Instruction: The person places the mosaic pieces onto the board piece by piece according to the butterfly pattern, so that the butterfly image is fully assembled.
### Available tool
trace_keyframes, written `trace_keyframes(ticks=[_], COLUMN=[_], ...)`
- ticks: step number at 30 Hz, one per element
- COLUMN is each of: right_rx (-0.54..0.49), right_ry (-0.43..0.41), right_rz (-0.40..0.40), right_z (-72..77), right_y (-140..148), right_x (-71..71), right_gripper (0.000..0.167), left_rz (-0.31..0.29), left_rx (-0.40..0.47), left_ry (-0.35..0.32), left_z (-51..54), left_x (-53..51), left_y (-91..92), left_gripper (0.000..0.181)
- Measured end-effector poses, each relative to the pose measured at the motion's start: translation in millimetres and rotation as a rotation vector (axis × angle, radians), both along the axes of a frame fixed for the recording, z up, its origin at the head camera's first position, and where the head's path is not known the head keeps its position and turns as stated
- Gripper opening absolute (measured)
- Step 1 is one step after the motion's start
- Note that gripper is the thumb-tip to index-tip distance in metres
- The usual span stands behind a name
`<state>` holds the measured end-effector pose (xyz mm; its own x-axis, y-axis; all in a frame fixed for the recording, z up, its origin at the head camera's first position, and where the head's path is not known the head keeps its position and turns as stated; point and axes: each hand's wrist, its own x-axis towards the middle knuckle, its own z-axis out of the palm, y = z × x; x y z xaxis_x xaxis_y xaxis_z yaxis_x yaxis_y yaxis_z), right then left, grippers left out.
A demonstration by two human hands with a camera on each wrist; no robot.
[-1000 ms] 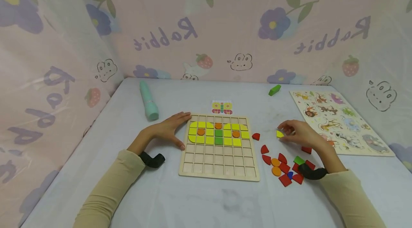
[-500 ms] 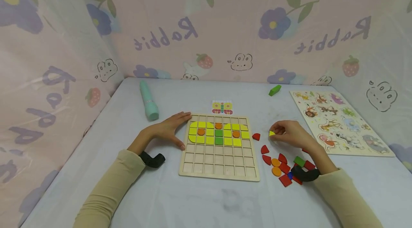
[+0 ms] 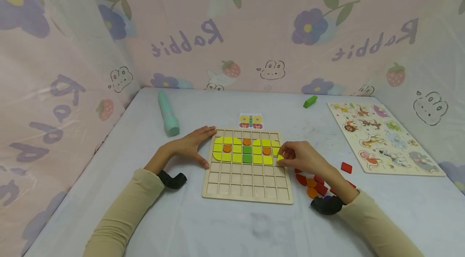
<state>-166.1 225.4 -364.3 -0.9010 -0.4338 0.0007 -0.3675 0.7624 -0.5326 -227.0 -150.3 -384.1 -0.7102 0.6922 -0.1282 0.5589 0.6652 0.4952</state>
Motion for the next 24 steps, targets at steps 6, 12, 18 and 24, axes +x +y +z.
trace_keyframes(ticks=[6,12,18,24], right_rx=[-0.011,-0.02,0.008,0.034], right_ry=[0.048,0.108,0.106,0.111], right_rz=[0.03,0.222,0.254,0.223], right_z=[0.6,0.9,-1.2,-0.5], right_y=[-1,7,9,7], right_x=[0.0,-3.1,-6.2,-6.2], right_gripper=[0.027,0.023,0.018,0.019], left_rz=[0.0,0.001,-0.001,0.005], left_rx=[-0.01,-0.009,-0.003,-0.002], left_ry=[-0.014,0.0,0.003,-0.005], left_z=[0.2,-0.6,-0.7,-1.2], left_x=[0.0,-1.2,-1.6,-1.3], left_y=[1.4,0.0,-0.8,-0.4], left_gripper=[0.112,0.112,0.113,0.113])
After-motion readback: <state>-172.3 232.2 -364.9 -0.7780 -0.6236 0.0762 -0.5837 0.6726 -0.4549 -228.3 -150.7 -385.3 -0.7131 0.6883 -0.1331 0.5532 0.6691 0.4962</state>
